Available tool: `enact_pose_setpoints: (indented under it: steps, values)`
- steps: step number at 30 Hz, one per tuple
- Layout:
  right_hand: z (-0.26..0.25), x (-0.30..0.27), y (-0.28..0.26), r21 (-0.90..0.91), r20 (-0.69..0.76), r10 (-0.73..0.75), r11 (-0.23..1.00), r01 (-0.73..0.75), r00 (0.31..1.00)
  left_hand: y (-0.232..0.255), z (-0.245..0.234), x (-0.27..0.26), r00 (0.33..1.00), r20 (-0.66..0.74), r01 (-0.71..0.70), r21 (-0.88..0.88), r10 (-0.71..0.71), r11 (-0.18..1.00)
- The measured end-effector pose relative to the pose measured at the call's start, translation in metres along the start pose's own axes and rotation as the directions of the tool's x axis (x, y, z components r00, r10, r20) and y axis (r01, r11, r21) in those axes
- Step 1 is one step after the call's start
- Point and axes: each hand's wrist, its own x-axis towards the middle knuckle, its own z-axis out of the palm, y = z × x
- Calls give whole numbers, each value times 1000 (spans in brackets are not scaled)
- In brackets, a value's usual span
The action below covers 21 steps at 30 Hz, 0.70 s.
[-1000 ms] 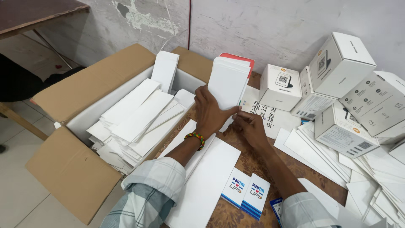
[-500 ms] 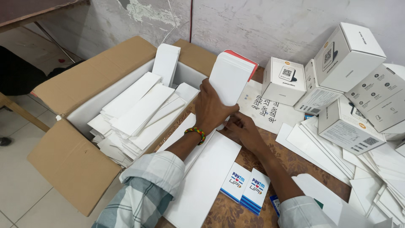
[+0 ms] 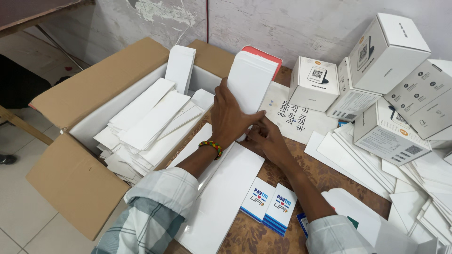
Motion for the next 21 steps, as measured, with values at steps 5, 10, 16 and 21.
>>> enact_pose_setpoints:
  steps: [5,10,16,21]
  values:
    - [1,-1,-5,25,44,-33,999,32,998,-1,-1,-2,1000,-4,1,-40,-1,999]
    - [6,-4,-11,-89,-4,32,996,-32,999,2,-3,-2,999,-26,-43,-67,41,997]
    - [5,-3,-10,-206,4,51,977,-49,999,4,-6,-5,999,16,-34,-103,36,994]
    - [8,-3,-9,-402,-52,51,913,-68,997,5,-5,-7,994,9,-104,-93,105,990]
